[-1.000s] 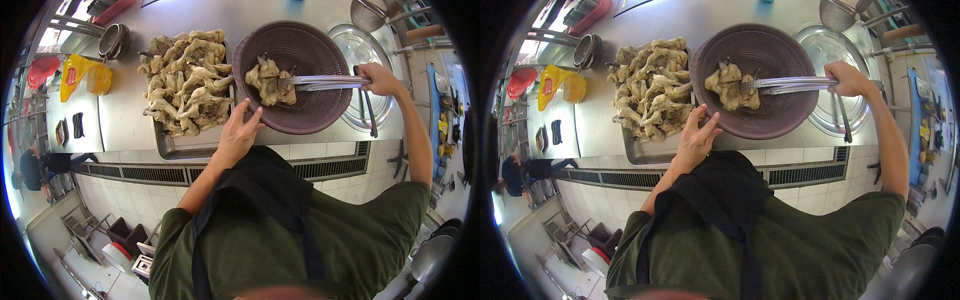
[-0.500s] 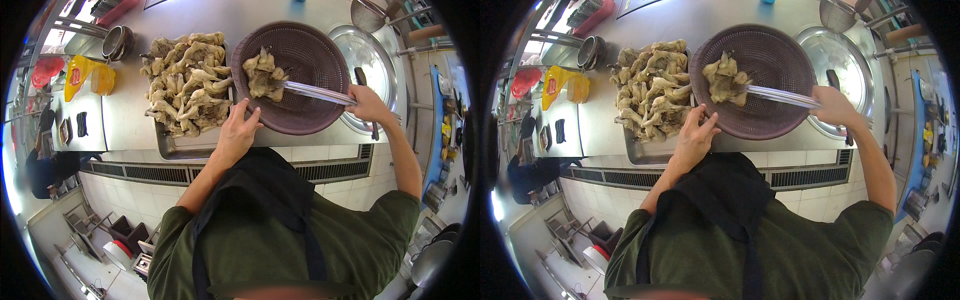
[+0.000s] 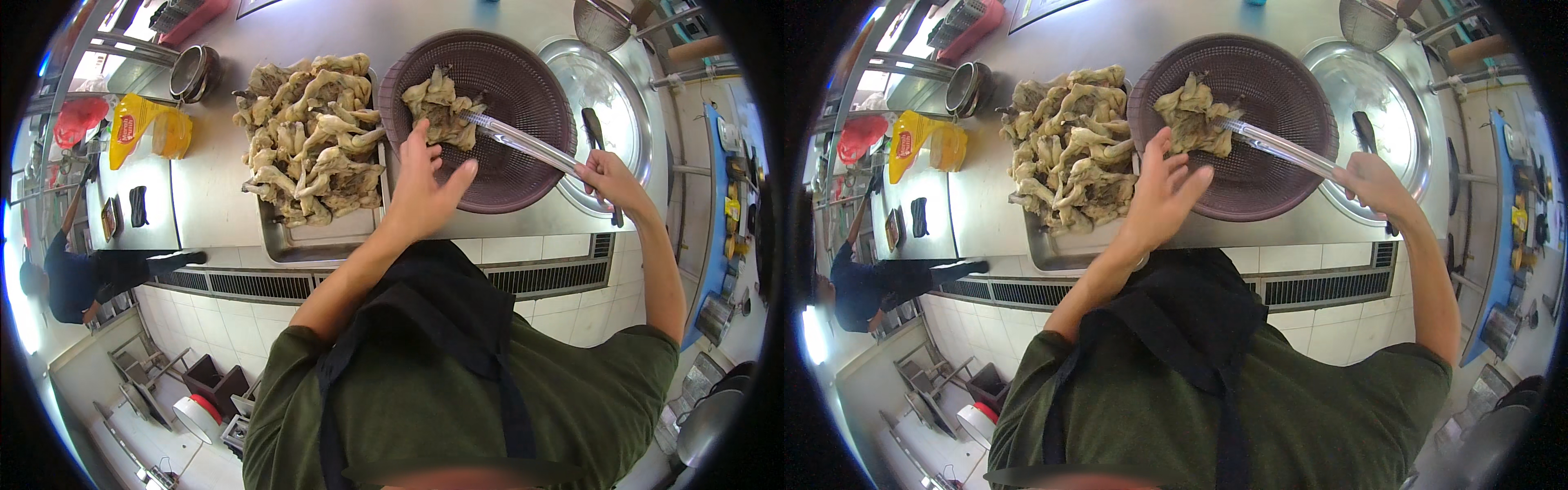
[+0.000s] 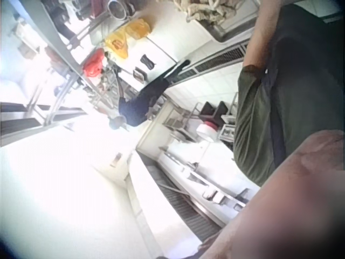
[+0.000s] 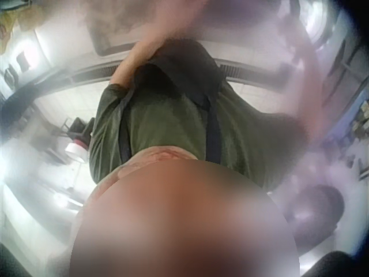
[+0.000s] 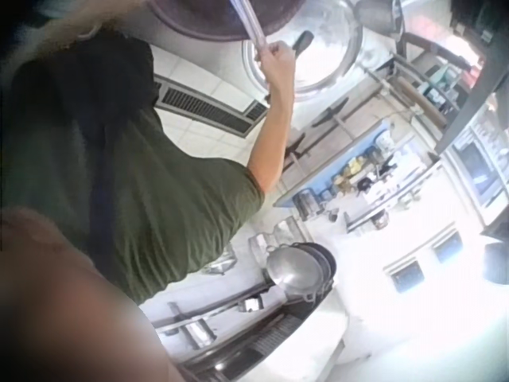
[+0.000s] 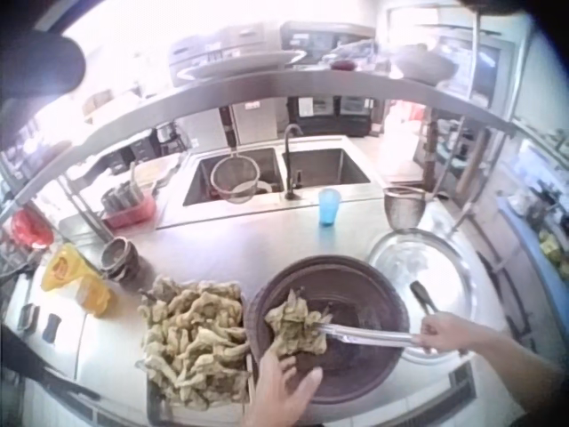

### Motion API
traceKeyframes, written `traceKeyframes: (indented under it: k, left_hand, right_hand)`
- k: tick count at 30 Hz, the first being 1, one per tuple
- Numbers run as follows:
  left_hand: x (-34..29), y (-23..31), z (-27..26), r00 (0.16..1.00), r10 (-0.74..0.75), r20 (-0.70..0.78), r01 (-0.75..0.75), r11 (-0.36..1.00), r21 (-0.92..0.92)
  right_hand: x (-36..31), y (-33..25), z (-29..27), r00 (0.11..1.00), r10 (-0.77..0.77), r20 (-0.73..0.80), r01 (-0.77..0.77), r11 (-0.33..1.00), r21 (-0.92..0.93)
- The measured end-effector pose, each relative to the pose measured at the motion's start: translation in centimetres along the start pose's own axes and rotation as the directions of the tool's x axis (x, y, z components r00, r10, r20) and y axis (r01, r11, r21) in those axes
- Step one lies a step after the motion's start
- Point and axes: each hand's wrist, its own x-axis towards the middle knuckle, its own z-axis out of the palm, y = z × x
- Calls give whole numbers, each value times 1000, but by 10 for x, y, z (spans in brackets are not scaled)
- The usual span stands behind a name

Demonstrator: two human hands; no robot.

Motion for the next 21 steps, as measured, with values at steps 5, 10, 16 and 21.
traceKeyframes:
  k: [5,10,16,21]
  left_hand:
    - [90,-24,29,766,-634,-111,543,729,-416]
    - [118,-56,45,676,-709,-201,535,660,-527]
    - [129,-74,58,638,-710,-298,495,675,-548]
    - [132,-51,59,791,-558,-252,304,715,-630]
  right_hand:
    - [-7,-2,-2,1000,13,5,-13,999,37]
    - [-16,7,-4,998,-8,-66,10,999,33]
    - [-24,25,-4,983,-74,-170,78,997,18]
    - [-37,38,-2,966,-103,-238,114,993,33]
